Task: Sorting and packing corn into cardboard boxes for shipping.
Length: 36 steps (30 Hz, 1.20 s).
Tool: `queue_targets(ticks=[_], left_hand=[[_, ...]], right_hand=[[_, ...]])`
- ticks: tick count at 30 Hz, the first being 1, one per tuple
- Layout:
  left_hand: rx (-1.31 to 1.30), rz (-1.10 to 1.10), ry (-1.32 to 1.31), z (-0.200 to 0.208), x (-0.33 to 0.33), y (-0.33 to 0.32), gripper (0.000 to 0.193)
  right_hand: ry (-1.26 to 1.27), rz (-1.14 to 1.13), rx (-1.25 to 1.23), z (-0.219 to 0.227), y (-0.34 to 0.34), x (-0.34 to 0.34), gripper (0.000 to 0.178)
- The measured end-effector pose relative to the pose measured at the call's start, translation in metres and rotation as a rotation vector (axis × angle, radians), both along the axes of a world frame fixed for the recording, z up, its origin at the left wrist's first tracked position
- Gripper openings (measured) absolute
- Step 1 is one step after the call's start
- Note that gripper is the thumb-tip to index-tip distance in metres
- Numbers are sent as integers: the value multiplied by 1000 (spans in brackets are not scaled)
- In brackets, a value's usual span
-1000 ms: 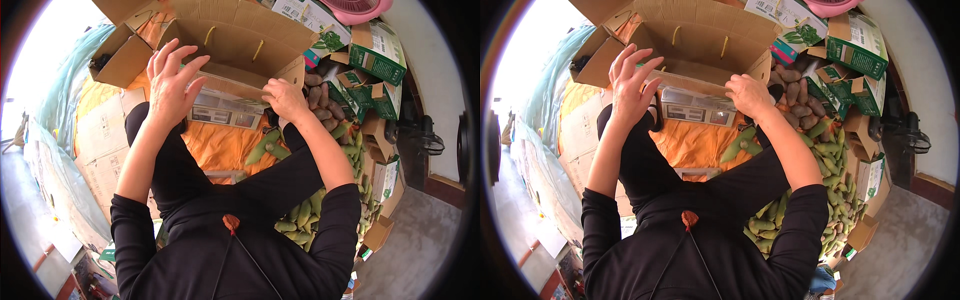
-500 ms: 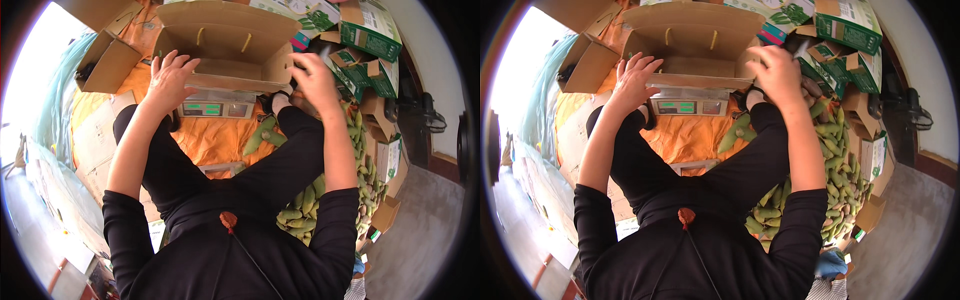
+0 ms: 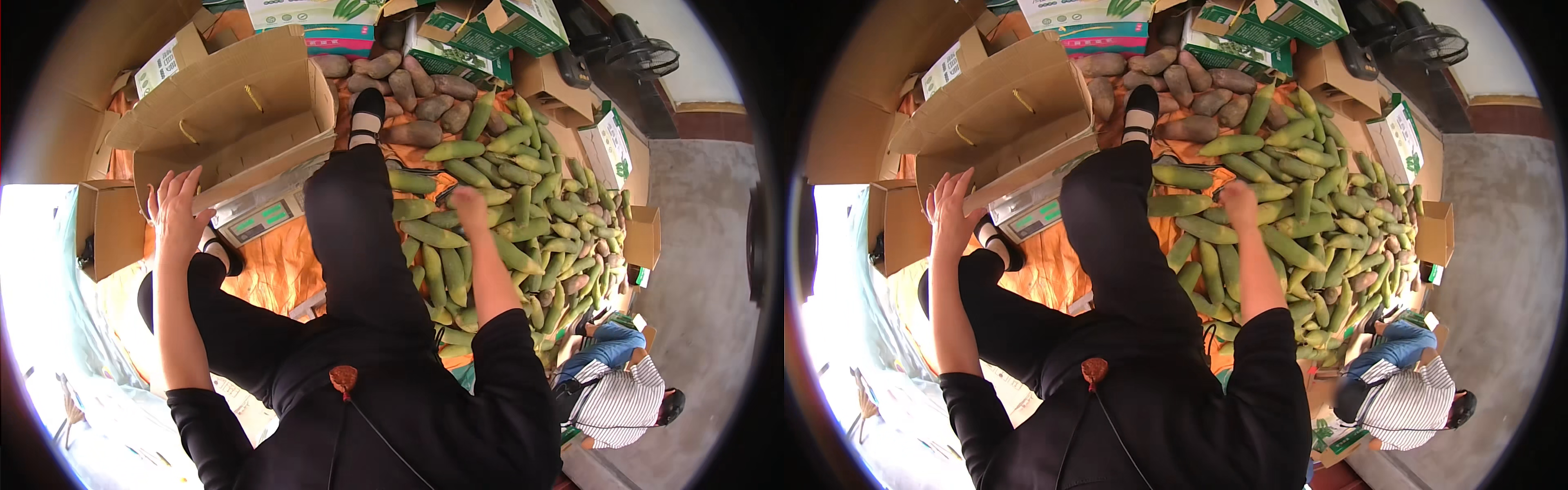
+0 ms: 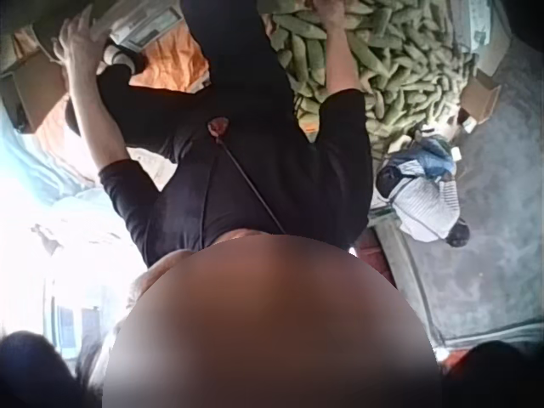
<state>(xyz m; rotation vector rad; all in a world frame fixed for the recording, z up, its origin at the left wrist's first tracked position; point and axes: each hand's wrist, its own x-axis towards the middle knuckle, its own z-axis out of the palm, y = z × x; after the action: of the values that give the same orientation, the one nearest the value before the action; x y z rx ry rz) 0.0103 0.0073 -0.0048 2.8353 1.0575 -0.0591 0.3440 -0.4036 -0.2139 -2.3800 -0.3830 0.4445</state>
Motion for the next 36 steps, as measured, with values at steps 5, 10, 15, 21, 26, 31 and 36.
queue_targets(ticks=[5, 10, 15, 21, 26, 31, 36], left_hand=[[-13, 65, 50, 2, -4, 2, 73], [-33, 64, 53, 1, 4, 2, 71], [-50, 41, 43, -8, 1, 3, 63], [-135, 84, 40, -26, -3, 10, 42], [-149, 77, 95, -36, -7, 13, 20], [-147, 28, 115, -37, -1, 14, 18], [-164, 0, 64, -39, -8, 14, 19]], right_hand=[[-78, 300, -453, -2, 41, -70, 50], [-304, 638, -678, -12, 85, -88, 67], [-274, 786, -771, -54, 95, -96, 43], [-219, 846, -885, -43, 110, -89, 52], [-277, 620, -553, -11, 84, -85, 63], [11, -29, 310, 0, 39, -20, 67], [17, -22, 600, 124, 78, 11, 66]])
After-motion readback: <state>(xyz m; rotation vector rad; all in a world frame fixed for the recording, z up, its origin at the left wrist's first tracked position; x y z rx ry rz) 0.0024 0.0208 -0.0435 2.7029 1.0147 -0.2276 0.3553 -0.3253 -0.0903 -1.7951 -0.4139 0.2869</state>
